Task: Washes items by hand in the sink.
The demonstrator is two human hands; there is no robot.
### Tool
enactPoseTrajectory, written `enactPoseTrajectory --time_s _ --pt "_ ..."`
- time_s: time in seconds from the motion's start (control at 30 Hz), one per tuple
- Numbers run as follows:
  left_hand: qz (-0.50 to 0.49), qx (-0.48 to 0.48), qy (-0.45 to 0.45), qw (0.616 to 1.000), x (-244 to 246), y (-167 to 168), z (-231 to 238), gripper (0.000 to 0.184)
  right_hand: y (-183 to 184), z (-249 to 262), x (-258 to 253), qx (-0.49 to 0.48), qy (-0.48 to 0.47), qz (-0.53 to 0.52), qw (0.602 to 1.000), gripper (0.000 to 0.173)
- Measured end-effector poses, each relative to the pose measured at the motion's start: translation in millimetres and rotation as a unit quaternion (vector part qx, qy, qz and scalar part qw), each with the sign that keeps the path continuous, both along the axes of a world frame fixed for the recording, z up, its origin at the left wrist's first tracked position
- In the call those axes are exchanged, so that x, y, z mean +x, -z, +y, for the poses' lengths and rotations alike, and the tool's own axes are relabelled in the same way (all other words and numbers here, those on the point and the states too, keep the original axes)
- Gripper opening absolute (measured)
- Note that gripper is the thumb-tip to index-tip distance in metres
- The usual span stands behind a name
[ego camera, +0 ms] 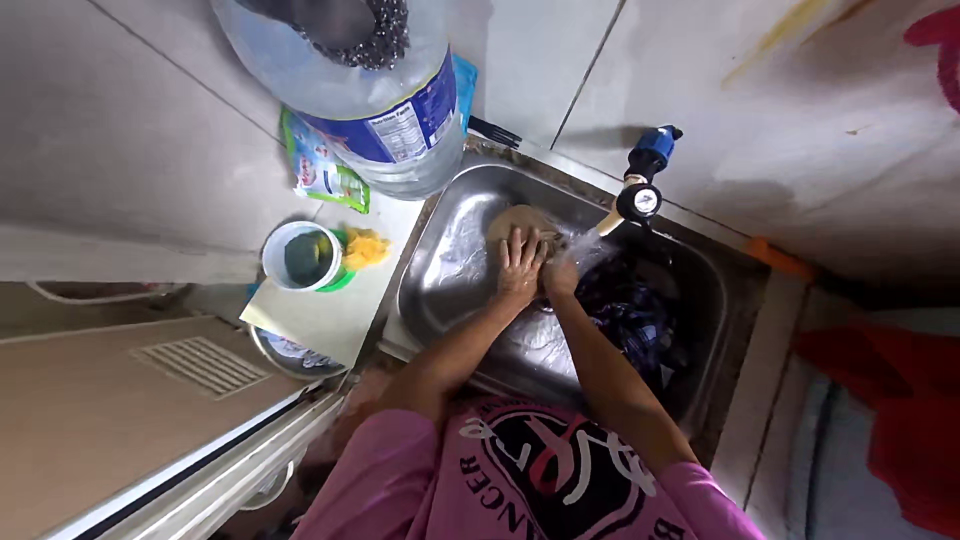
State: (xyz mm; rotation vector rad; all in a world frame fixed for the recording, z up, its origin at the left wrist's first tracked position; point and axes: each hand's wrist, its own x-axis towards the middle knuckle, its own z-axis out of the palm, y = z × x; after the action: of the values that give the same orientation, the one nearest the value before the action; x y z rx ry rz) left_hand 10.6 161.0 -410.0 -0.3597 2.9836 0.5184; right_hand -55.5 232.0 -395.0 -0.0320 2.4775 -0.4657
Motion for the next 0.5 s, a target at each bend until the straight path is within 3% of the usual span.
enactPoseTrajectory --time_s 0.07,0.2,0.3,0.37,0.43,0.5 --pt "-0.002 -0.021 0.008 1.000 -5 7 3 0.066 -1 -3 -2 0.040 -0.009 -0.009 0.999 0.050" --pt "-0.057 -0.020 0.027 0.998 -9 -6 0 0.067 -10 -6 -8 0.023 0.019 -0.026 0.999 0.056" --pt "-0.050 0.058 0.017 0.997 -2 -18 2 0.070 -17 10 -11 -0.107 0.111 -0.084 0.984 0.055" --pt "-0.086 0.119 0.058 0.987 12 -45 1 0.076 -34 22 -9 -0.242 0.234 -0.158 0.928 0.041" --pt "-0.081 0.157 0.094 0.980 25 -58 -3 0.085 -49 30 -5 -0.338 0.283 -0.214 0.872 0.033" --pt "0.016 0.187 0.086 0.978 32 -62 -4 0.067 -72 37 7 -0.436 0.284 -0.238 0.820 0.030"
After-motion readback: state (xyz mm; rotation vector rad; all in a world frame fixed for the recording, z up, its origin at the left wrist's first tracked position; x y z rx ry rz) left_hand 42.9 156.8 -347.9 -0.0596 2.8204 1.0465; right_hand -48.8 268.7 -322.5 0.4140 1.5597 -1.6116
